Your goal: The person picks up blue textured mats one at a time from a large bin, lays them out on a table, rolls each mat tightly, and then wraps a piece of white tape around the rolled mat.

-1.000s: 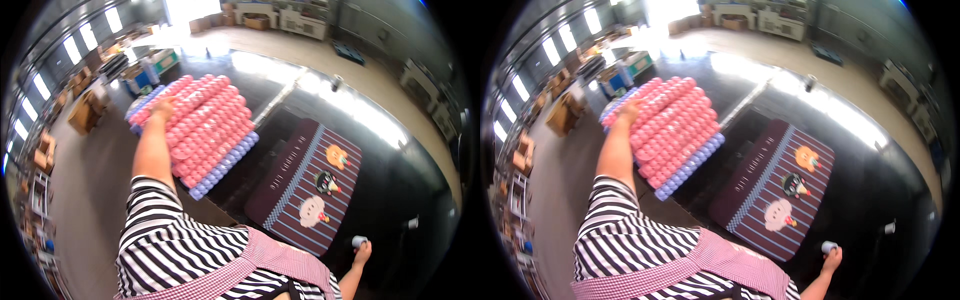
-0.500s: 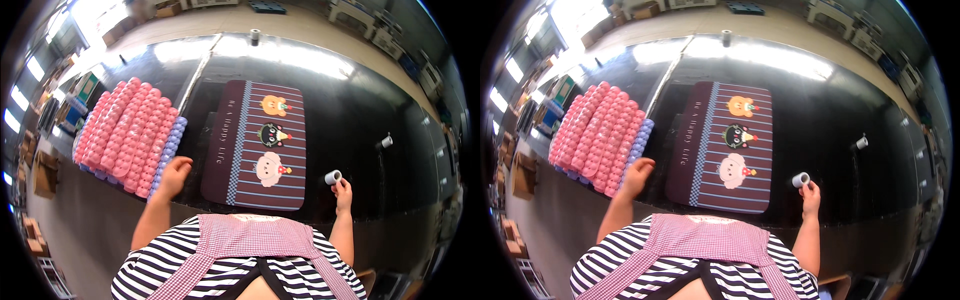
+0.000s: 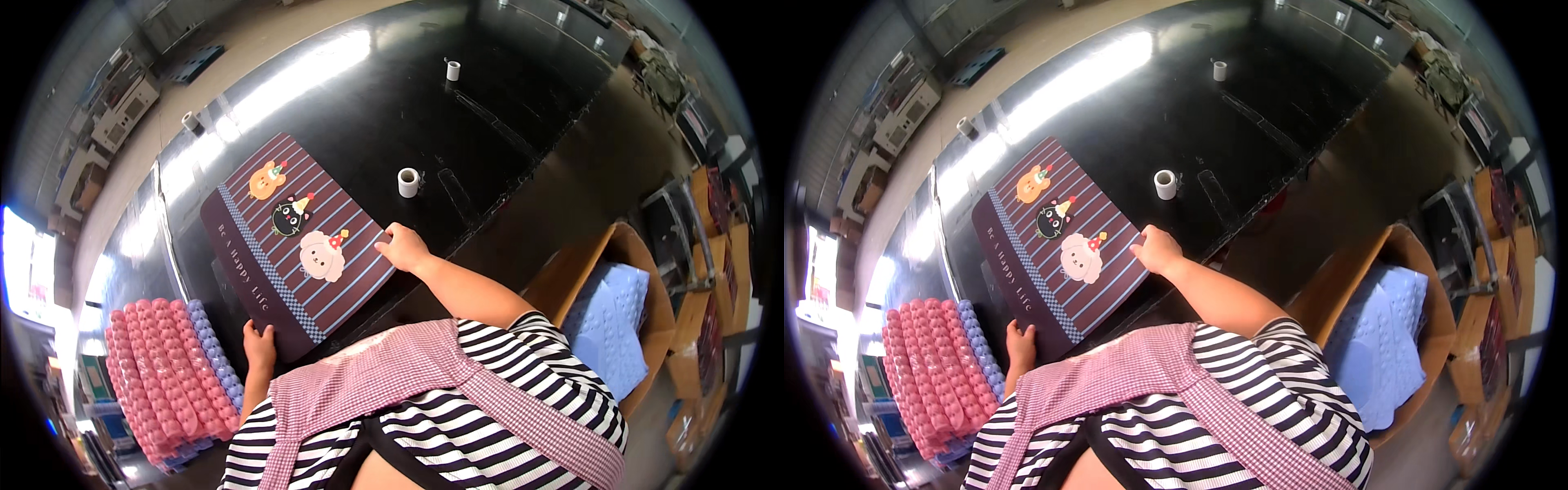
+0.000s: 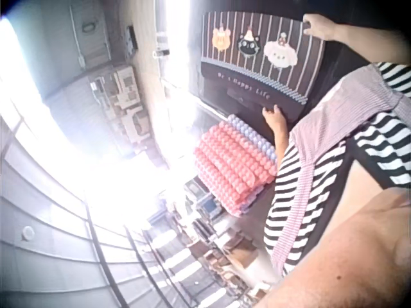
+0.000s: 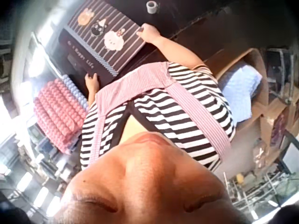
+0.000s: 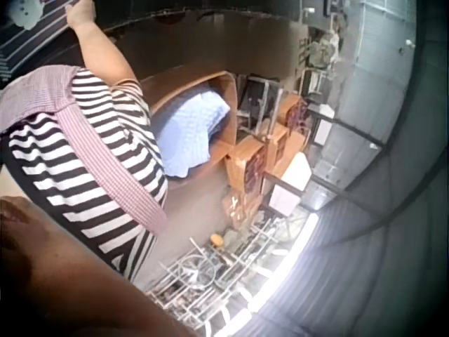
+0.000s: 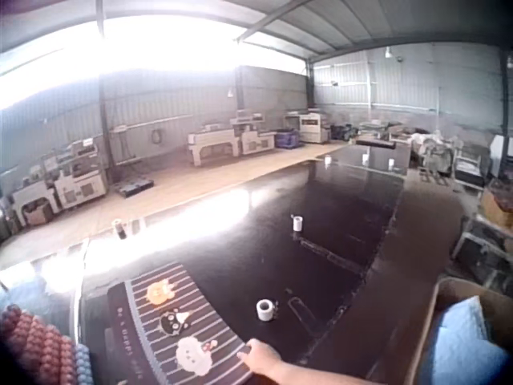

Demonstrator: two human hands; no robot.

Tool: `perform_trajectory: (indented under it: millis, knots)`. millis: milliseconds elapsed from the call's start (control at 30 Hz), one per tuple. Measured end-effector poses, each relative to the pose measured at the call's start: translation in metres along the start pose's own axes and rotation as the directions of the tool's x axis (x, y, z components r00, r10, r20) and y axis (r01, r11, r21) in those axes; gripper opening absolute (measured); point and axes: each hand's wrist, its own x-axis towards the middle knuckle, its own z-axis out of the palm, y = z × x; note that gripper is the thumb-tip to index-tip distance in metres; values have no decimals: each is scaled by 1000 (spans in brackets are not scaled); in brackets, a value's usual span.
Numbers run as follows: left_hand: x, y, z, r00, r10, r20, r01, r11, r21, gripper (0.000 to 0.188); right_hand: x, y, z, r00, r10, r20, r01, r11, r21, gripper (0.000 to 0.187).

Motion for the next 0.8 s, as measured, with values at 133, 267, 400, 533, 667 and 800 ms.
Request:
perform_trajectory:
  millis: [133, 267, 400, 533, 667, 800]
  knots:
    - [-4, 2, 11, 968, 239, -80, -223, 959, 172, 65, -16, -15, -11, 996, 27, -86, -36, 994, -100, 23]
    - [-30, 6, 14, 958, 270, -94, -255, 955, 152, 67, -38, -12, 4, 948, -69, -309, 54, 997, -59, 23]
    - [-43, 35, 9, 988, 145, 51, -147, 989, 25, 77, -56, 16, 4, 898, -36, -438, -48, 983, -178, 23]
    - [-16, 19, 23, 991, 85, 107, -79, 995, -53, 62, -38, 67, 4, 903, -167, -396, 76, 969, -235, 17]
    - [-12, 14, 18, 955, 273, 115, -272, 962, -23, 44, -64, 44, 7, 891, -154, -426, 42, 964, -262, 35]
    - [-20, 29, 12, 947, 289, 142, -307, 944, 122, 48, -152, 15, 0, 867, -193, -459, 101, 971, -218, 42]
